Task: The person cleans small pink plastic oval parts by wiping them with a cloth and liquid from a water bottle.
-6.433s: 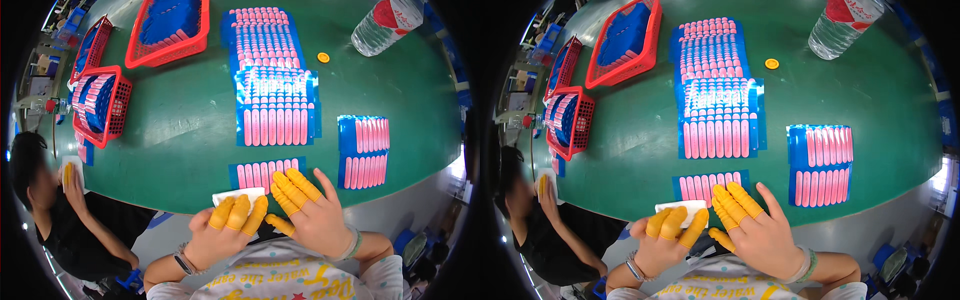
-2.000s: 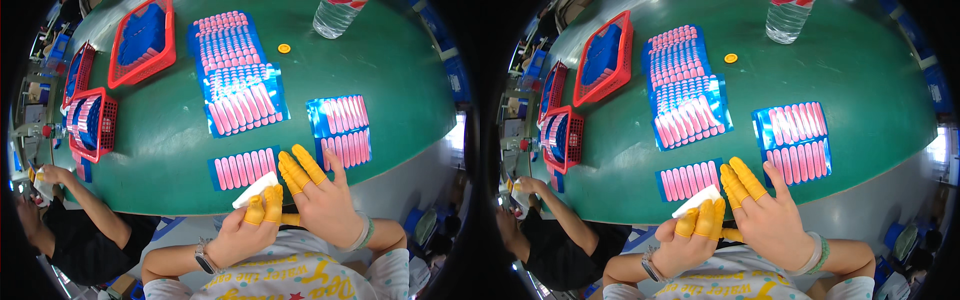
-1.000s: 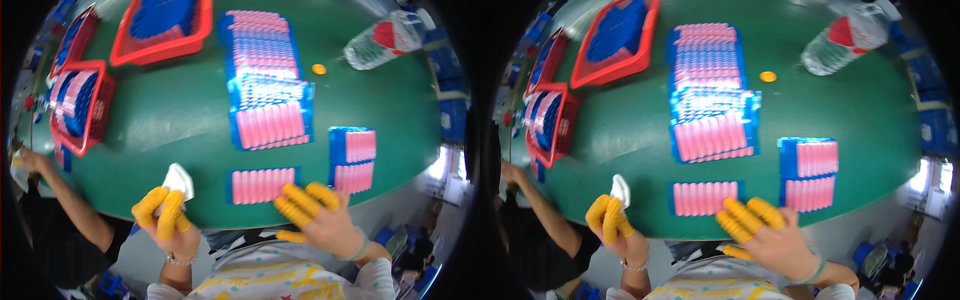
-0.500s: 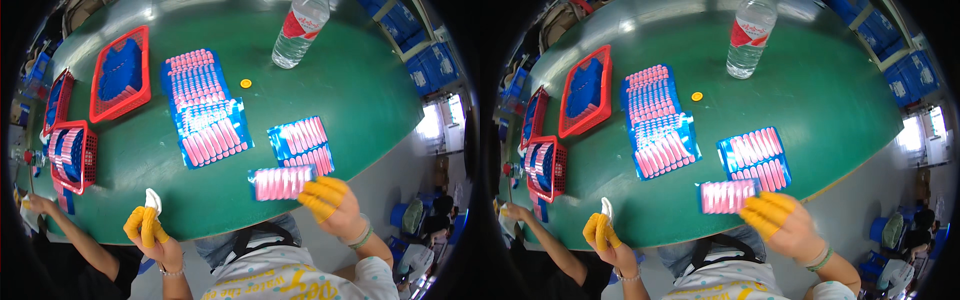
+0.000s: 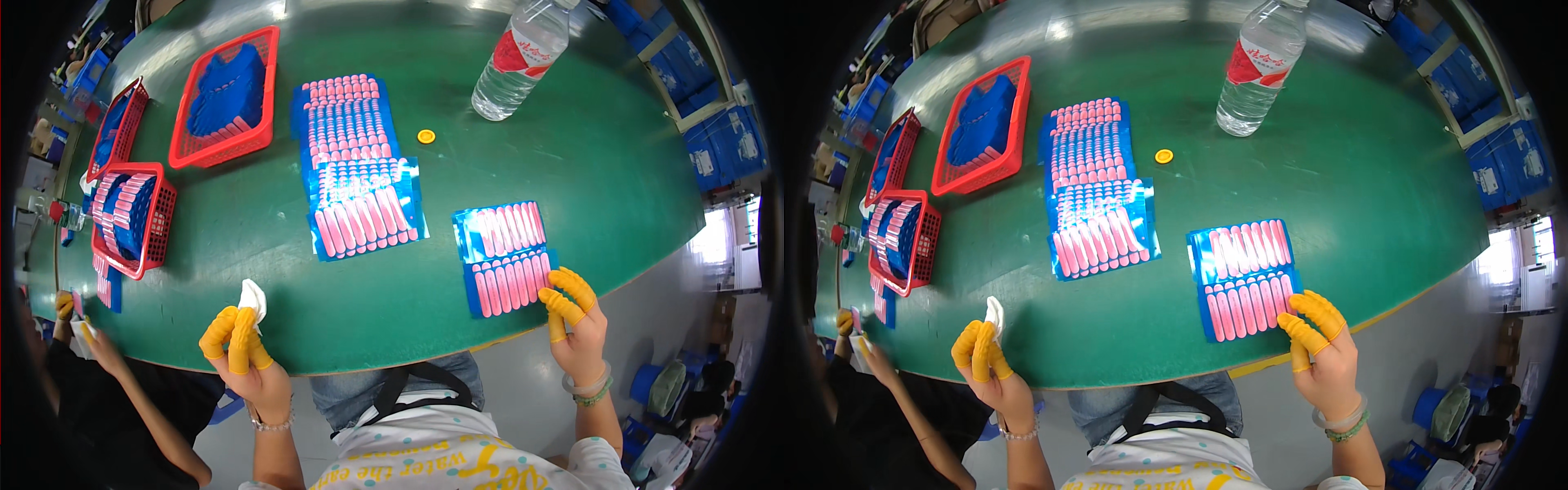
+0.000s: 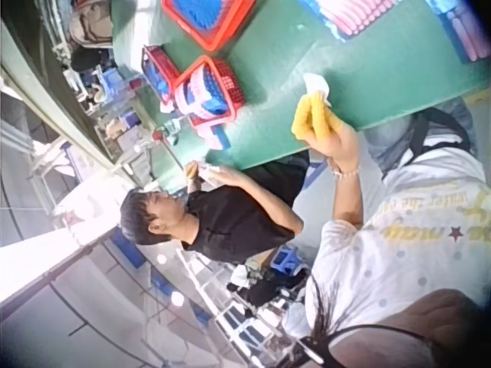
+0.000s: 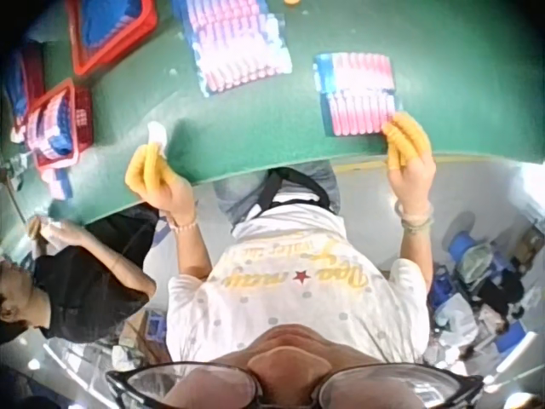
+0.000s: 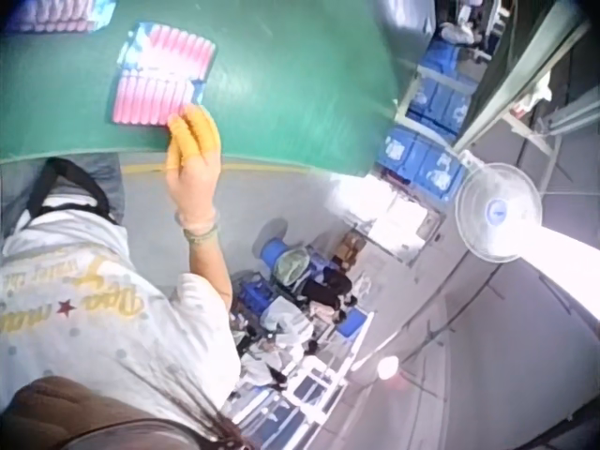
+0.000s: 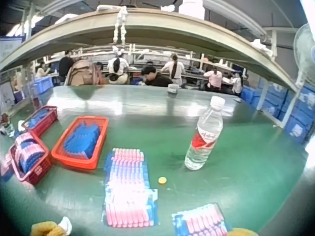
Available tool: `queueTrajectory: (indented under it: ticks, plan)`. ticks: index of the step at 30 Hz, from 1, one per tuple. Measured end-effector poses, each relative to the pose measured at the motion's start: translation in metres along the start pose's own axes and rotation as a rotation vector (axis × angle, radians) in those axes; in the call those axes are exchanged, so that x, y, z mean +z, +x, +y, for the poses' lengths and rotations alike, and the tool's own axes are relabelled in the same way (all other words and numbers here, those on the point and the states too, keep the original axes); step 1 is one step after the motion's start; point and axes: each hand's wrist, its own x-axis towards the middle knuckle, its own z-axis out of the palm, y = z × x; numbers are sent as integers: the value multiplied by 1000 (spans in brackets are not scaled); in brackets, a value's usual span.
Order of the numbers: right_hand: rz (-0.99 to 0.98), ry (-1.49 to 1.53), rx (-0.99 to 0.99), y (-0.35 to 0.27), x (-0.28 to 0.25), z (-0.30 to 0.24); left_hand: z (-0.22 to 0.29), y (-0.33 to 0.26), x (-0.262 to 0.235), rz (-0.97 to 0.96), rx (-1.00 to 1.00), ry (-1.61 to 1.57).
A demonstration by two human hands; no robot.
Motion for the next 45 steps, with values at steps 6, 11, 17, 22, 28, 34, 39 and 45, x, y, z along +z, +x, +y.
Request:
queueTrajectory:
  ticks: [6,11,17,22,28,34,39,45]
  plan:
    - [-54,27,98,-5,4,-2,4,2,2,-16,-4,16]
    - [-85,52,99,-6,7,-9,2,4,-4,-12,-16,18]
    - [-50,-35,-72,15,22,-56,12,11,-6,-68,13,43]
    - [-278,-54,-149,78,83,-119,5,6,-13,-38,33,48]
    - [-436,-226,-218,81,98,-127,3,5,-9,-34,-19,-39]
    - [-657,-102,-249,47,84,-142,3,16,-12,-163,-8,-107]
    - [-654,-71,-310,48,86,-132,8,57,-18,-509,249,32]
    - [-587,-27,-288,43,89,-125,24,61,-5,-636,464,235]
